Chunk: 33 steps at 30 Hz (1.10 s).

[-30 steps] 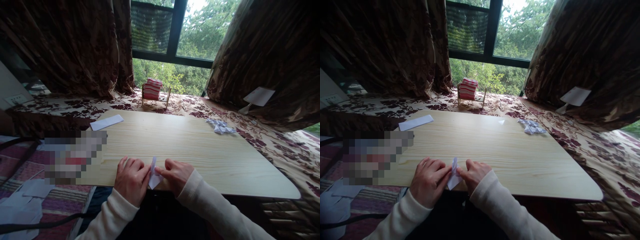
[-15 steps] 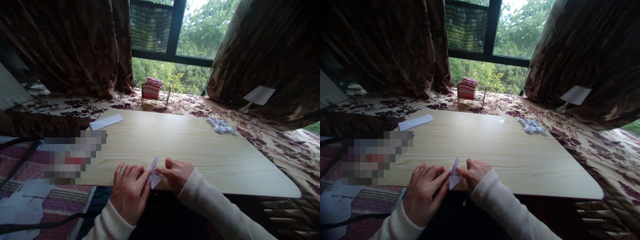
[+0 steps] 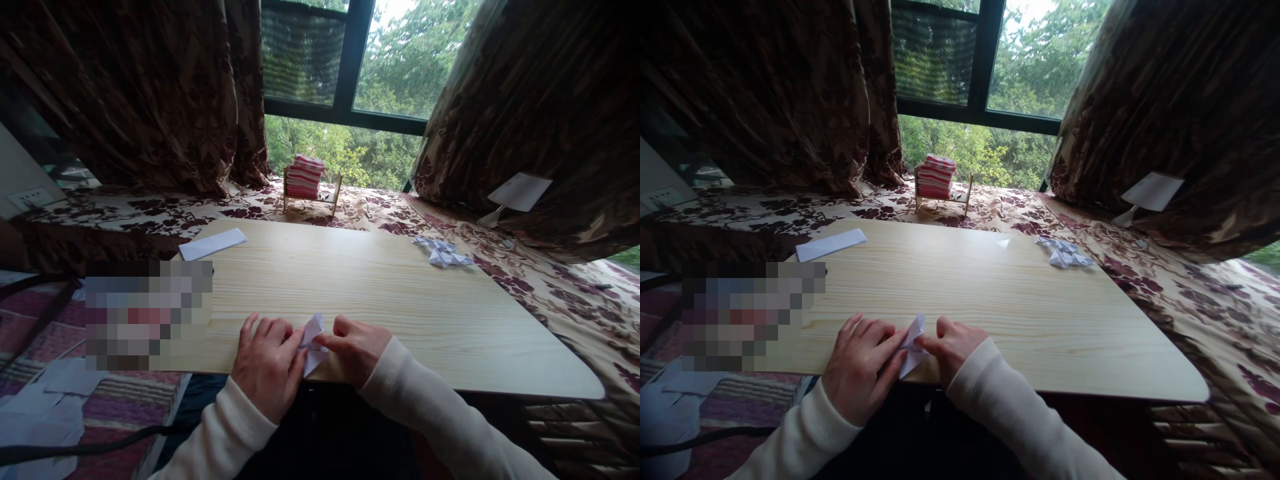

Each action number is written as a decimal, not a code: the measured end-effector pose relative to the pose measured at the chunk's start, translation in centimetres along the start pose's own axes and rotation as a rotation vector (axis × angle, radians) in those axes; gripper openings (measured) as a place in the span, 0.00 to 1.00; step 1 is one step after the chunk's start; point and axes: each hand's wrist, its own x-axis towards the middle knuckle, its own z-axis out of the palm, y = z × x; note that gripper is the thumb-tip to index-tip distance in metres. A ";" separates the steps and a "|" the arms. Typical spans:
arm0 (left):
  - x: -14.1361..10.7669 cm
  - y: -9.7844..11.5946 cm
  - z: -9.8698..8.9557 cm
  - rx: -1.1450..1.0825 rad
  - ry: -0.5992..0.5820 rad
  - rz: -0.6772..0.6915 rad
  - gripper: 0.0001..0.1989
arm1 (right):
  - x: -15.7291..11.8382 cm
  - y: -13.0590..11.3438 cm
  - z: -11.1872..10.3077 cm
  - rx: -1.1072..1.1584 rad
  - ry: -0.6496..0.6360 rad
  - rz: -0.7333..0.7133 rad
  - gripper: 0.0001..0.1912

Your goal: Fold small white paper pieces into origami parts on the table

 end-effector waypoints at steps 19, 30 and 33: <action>2.2 -1.1 0.4 -0.009 -0.066 -0.054 0.07 | 0.2 -0.5 0.0 -0.108 -0.031 0.007 0.17; -0.7 -0.3 -0.1 -0.006 0.040 -0.016 0.11 | -1.2 -0.1 -2.2 0.044 0.171 0.060 0.26; -0.5 -0.3 0.0 0.000 0.052 -0.028 0.11 | -2.0 -1.9 -2.9 0.099 0.243 -0.039 0.26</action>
